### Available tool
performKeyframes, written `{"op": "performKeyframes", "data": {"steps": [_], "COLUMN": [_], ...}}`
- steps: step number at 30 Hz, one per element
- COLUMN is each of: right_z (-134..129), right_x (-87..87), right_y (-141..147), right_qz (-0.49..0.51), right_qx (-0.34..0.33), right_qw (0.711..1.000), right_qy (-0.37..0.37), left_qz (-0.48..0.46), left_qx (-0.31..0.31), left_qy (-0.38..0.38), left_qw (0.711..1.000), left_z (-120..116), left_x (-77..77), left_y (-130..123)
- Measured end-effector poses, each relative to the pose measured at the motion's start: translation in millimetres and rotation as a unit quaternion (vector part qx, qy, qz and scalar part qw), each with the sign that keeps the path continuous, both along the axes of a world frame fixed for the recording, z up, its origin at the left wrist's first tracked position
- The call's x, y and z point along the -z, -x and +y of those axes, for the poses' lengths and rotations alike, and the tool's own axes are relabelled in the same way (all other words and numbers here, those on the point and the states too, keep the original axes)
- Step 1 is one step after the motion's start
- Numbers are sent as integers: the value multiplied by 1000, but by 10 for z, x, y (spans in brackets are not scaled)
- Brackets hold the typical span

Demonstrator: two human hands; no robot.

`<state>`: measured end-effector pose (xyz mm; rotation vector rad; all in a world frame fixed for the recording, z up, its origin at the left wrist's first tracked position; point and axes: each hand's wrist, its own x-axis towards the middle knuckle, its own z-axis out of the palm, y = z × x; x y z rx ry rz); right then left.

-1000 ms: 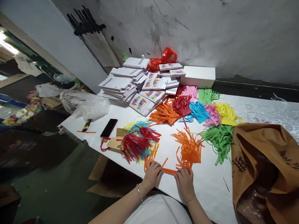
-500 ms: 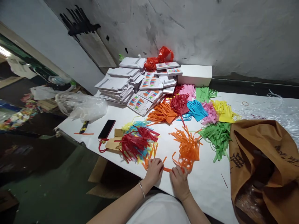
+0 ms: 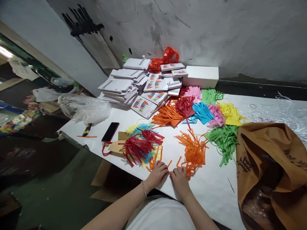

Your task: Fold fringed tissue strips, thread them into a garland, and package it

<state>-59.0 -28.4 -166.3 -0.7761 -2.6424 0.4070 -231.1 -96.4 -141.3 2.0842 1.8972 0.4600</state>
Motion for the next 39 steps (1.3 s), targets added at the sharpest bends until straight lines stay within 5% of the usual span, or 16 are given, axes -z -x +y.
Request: {"op": "performKeyframes", "data": {"steps": [7, 16, 28, 39], "right_z": [23, 41, 72, 69], "right_x": [73, 40, -204, -30], "right_y": [-30, -410, -170, -272], "right_qz": [1, 18, -83, -27], "right_qx": [-12, 63, 173, 39], "right_qw": [1000, 998, 981, 999], "right_qy": [-22, -4, 21, 19], "left_qz": [-21, -28, 95, 89], "left_qx": [-3, -109, -202, -10], "left_qy": [7, 35, 90, 71], "left_qw": [1000, 993, 971, 993], "left_z": [-3, -44, 158, -13], "left_x": [33, -25, -192, -35], "left_y": [-3, -110, -394, -328]}}
